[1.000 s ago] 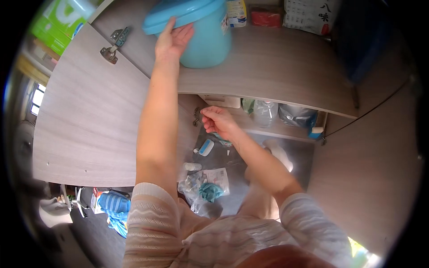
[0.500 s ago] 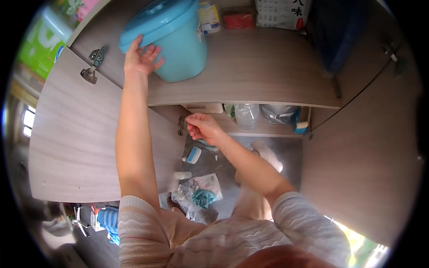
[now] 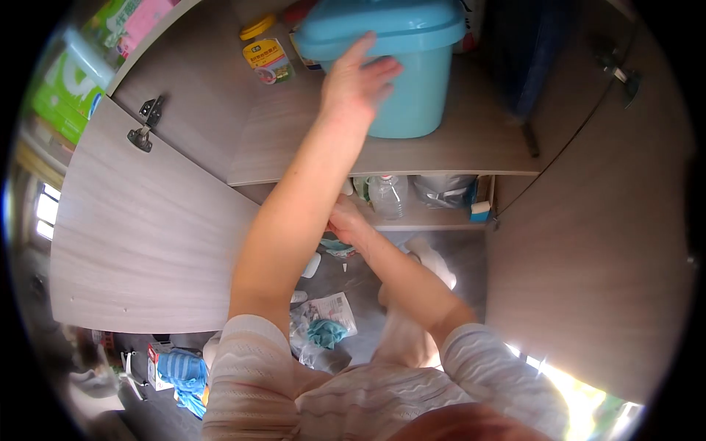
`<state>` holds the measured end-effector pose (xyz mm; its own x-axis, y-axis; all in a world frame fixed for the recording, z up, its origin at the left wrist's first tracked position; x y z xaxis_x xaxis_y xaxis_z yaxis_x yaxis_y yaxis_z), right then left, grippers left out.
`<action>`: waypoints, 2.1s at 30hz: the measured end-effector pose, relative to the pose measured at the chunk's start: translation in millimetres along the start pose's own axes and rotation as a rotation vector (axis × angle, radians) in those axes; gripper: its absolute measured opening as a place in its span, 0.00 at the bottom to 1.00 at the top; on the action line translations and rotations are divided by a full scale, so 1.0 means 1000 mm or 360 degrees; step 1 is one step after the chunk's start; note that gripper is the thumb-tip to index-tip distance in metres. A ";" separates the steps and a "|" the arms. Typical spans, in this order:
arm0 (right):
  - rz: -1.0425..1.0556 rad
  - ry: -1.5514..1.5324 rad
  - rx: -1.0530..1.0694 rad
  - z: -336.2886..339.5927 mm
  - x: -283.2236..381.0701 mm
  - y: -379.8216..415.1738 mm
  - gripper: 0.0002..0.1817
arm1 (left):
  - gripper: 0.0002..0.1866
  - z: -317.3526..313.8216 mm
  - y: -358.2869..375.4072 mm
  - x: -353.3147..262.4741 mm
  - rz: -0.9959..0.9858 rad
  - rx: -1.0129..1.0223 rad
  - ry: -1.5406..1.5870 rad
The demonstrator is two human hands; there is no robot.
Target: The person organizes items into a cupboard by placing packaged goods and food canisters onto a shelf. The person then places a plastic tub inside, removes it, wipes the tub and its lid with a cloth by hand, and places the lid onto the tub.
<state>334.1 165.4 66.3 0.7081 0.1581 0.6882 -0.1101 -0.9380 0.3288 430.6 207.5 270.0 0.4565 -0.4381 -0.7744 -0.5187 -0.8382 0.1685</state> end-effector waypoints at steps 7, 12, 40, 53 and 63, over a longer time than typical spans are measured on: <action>0.0098 -0.0374 -0.0083 0.014 0.018 0.015 0.11 | 0.34 -0.070 -0.023 0.051 0.0025 0.0189 -0.0079; 0.0046 -0.0443 0.0024 0.025 0.010 -0.001 0.12 | 0.34 -0.090 -0.036 0.063 0.0079 0.0202 -0.0109; -0.0016 -0.0013 0.0062 0.021 0.021 0.009 0.09 | 0.51 -0.041 -0.060 -0.002 -0.0303 -0.0130 -0.1074; 0.0033 -0.0006 0.0240 -0.001 0.014 0.008 0.11 | 0.47 -0.078 -0.084 0.015 -0.0214 0.0308 -0.1045; -0.0011 -0.0101 0.0146 -0.026 0.009 0.014 0.09 | 0.49 -0.070 -0.083 0.005 -0.0229 0.0290 -0.1028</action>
<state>320.7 161.8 94.4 0.7516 0.1473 0.6429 -0.0432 -0.9617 0.2707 526.6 252.2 295.1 0.0367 0.0026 -0.9993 -0.6243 -0.7808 -0.0250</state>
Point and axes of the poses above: each hand's wrist, its own y-axis away from the middle knuckle, its own z-axis out of the back of the hand, x = y × z, the point moved 4 cm from there along -y, towards the middle knuckle, and after that the axes turned 8 degrees about -x, right-handed, at the moved point
